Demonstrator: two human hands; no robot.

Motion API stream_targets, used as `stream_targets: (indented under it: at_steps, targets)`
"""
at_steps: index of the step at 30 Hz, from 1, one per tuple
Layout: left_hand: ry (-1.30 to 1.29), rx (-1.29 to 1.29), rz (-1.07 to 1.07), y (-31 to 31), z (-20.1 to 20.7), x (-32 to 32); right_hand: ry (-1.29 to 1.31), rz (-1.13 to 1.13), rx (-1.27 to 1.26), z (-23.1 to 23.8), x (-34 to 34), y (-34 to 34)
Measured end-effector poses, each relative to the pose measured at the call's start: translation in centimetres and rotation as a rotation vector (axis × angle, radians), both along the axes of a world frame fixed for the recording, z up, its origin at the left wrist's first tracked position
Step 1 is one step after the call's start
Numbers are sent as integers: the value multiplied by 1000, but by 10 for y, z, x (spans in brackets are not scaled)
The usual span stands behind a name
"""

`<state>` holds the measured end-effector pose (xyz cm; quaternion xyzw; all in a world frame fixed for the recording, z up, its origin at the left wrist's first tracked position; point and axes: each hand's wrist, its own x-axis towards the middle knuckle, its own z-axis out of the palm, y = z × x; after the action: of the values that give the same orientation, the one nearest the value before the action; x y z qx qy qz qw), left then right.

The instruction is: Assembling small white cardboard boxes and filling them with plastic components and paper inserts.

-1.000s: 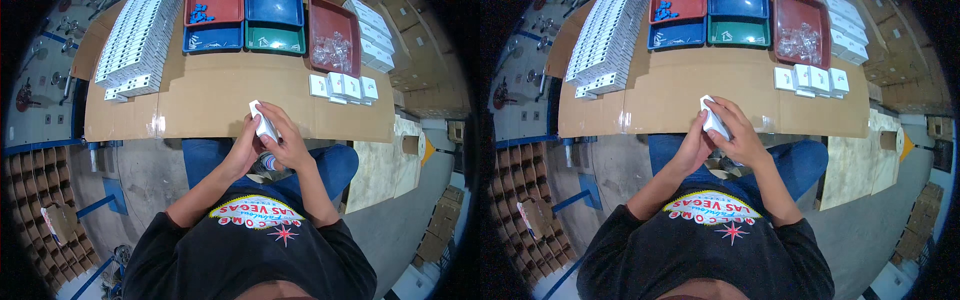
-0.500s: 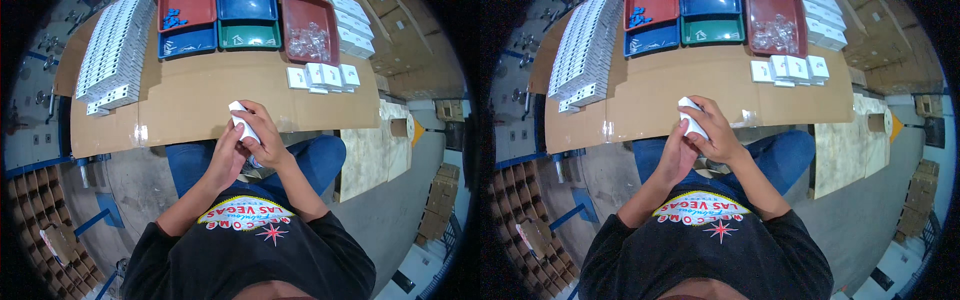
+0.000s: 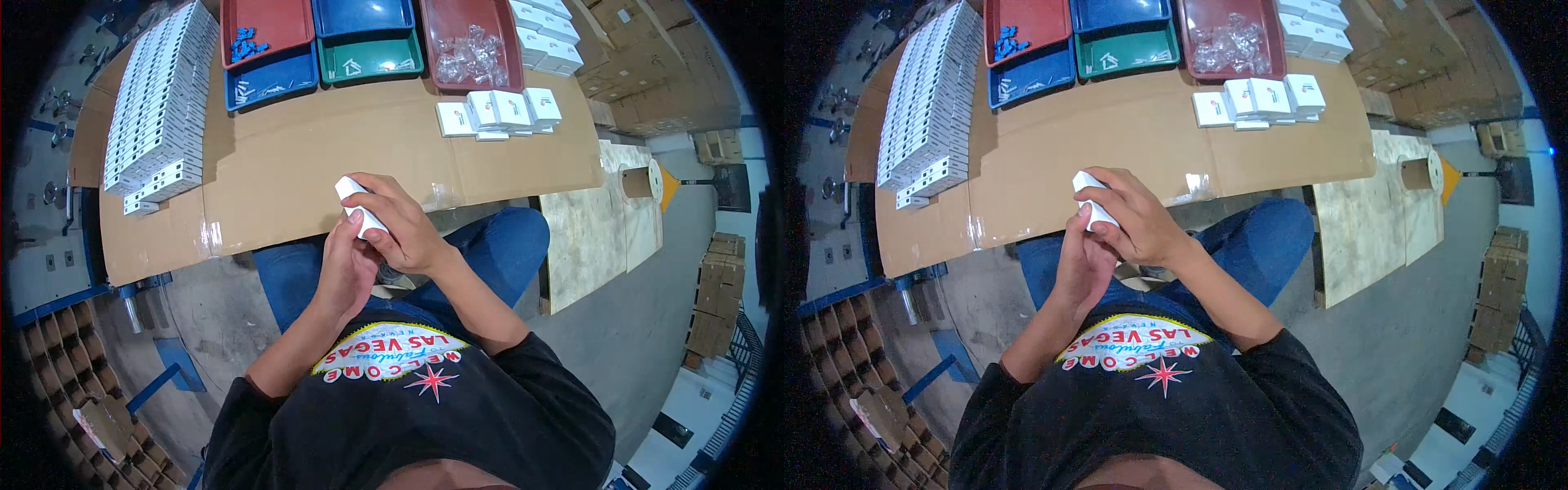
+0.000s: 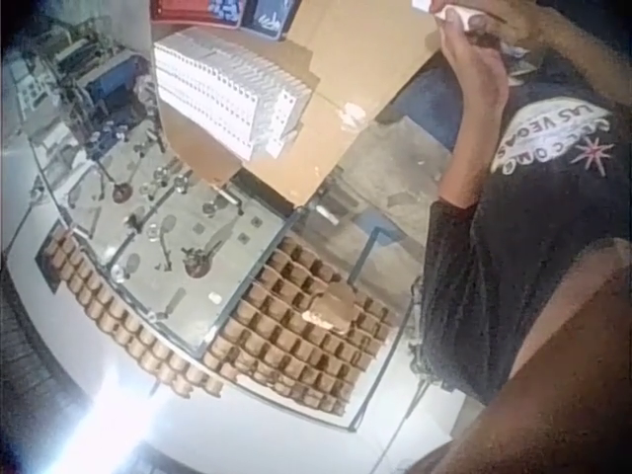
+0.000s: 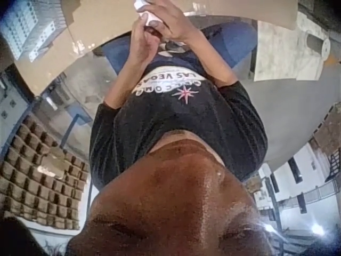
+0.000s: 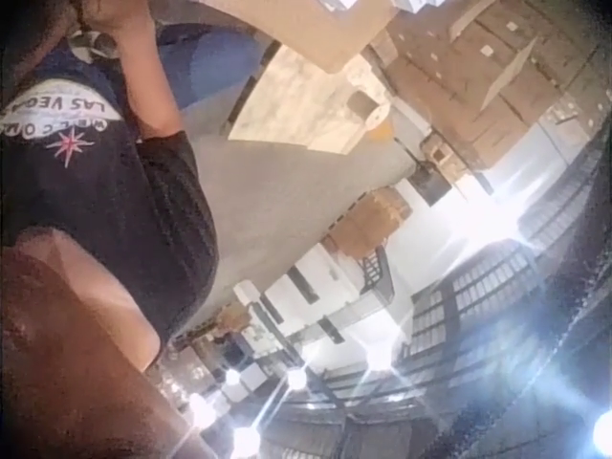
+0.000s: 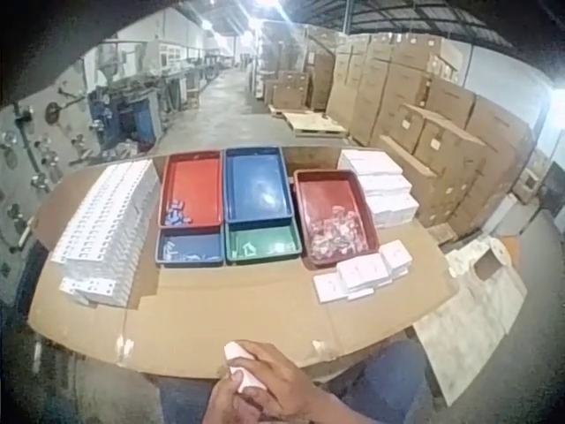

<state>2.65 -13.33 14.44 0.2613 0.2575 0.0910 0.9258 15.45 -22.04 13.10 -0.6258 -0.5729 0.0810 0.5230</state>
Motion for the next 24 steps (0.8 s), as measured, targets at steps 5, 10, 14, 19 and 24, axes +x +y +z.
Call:
stream_targets:
  at_steps: [5, 10, 14, 19, 24]
  targets:
    - [32, 32, -10, -1, -7, -1, 16, 6, 4, -4, -1, 0]
    - [42, 13, 21, -4, -6, -1, 26, 8, -7, -6, -2, 1]
    - [22, -34, 95, -10, -7, -1, -3, -17, -36, -5, -1, -4]
    - [19, -17, 31, -14, -11, 5, 54, -28, 2, -1, 1, -6]
    - [-12, 15, 33, -12, -5, 3, 87, 1, 24, 0, 1, -3]
